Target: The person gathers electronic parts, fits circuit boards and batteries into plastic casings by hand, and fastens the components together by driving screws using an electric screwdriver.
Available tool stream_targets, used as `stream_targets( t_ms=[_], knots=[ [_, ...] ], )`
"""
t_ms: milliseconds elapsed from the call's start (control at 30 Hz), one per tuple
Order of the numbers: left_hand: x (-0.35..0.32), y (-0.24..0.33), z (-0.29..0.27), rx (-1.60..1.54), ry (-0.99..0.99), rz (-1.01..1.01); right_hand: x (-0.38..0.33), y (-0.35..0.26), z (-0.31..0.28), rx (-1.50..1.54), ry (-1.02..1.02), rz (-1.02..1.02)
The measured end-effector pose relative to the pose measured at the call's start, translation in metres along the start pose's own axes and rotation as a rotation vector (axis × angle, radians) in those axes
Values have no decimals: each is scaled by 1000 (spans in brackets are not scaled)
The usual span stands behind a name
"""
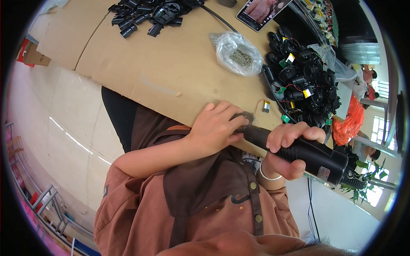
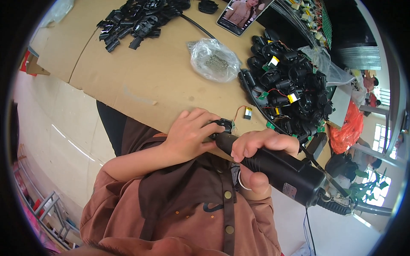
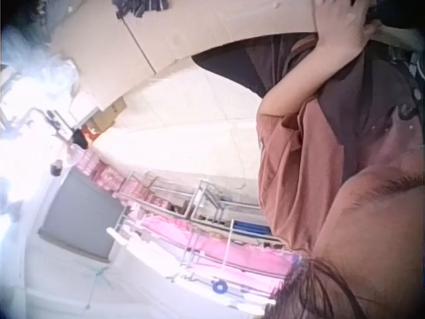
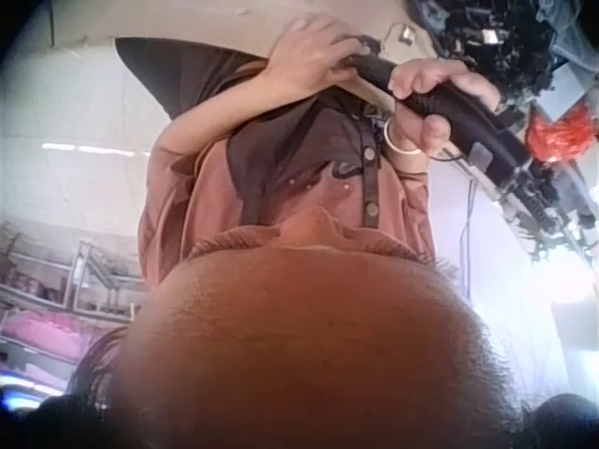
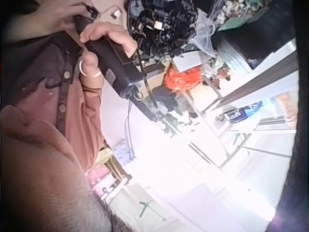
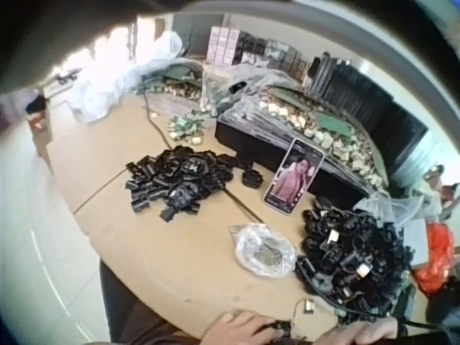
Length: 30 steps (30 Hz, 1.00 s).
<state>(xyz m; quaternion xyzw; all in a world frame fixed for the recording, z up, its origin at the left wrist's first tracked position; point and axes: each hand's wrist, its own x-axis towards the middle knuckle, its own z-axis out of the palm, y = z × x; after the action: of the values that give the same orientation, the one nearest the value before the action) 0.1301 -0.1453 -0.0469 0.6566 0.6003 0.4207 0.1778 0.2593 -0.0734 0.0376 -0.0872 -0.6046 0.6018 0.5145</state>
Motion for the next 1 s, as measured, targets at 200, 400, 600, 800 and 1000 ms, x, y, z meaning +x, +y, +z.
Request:
stream_targets(
  t_ms=[200, 400, 600, 800, 1000],
  knots=[
    [-1, 0, 1, -2, 17, 4, 0, -5, -1, 105, 10, 129],
    [0, 0, 0, -3, 26, 7, 2, 6, -1, 41, -66, -11],
    [-2, -1, 2, -8, 51, 10, -4, 5, 2, 15, -48, 7],
    [-4, 0, 2, -8, 52, 10, -11, 1, 3, 30, 17, 96],
    [-1, 3, 2, 11, 79, 36, -10, -1, 8, -45, 38, 53]
  ],
)
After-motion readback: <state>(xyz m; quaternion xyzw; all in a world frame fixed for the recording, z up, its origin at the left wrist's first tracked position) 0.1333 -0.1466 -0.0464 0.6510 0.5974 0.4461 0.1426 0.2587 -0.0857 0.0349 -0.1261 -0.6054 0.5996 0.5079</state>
